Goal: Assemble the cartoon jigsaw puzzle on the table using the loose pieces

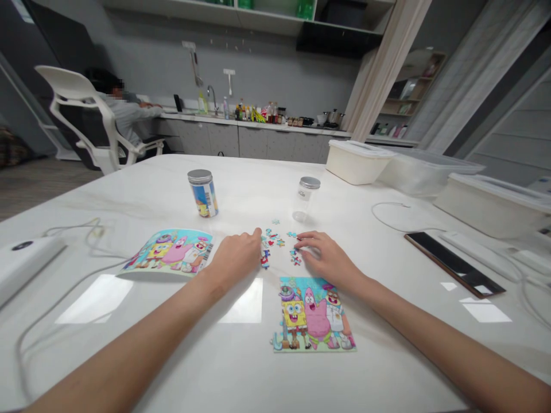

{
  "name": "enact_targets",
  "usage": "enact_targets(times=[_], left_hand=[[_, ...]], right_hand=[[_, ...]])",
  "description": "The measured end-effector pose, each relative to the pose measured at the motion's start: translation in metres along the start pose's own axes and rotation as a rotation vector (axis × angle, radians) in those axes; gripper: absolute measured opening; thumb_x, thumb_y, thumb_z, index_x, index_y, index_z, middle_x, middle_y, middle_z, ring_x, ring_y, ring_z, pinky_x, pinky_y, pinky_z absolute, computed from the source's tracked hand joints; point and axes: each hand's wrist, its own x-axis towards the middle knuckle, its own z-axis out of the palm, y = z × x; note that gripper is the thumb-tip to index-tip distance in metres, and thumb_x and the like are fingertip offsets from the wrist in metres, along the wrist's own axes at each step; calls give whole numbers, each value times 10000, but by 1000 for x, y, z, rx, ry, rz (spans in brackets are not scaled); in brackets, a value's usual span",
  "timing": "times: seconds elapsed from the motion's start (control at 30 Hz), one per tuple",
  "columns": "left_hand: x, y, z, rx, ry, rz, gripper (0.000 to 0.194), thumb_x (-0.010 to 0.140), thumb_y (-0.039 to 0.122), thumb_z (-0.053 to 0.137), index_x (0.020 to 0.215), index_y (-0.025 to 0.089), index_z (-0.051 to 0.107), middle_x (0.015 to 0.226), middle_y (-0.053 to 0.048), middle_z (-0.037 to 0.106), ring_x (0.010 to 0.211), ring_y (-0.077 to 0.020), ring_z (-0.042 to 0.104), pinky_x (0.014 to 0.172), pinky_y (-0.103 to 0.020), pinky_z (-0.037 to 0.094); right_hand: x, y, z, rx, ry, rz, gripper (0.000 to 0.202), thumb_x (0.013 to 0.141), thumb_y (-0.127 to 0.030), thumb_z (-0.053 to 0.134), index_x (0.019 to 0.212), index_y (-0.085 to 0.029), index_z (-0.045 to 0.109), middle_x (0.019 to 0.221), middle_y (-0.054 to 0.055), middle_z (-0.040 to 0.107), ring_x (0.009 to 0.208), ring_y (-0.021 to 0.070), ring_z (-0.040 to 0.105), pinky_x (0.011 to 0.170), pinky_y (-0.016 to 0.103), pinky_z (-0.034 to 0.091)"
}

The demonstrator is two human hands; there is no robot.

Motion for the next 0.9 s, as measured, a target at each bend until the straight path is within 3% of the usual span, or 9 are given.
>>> enact_targets(times=[0.4, 0.73, 0.9], left_hand=[[2, -2, -1, -5, -13, -28, 308, 950, 227, 301, 1010, 160, 595, 793, -138, 681, 748, -281, 676, 605, -338, 444], [2, -2, 0, -26, 4, -54, 313, 959, 280, 300, 1074, 182, 574, 839, -115, 684, 754, -245, 670, 632, -316, 436], [3, -4, 0, -49, 6, -45, 304, 953, 293, 319, 1053, 188, 586, 841, -111, 686, 751, -240, 665, 643, -317, 437]], right_hand=[[-4, -12, -2, -34, -90, -34, 301, 868, -175, 521, 1118, -173, 689, 1246, 104, 616, 1168, 253, 549, 1011, 475, 445], [-3, -13, -4, 10, -63, -95, 265, 874, -155, 538, 1095, -215, 671, 1188, 70, 653, 1143, 229, 565, 1006, 465, 446], [-3, -12, -5, 37, -89, -105, 230, 850, -105, 566, 955, -269, 689, 1122, 24, 671, 1084, 219, 586, 961, 457, 470]])
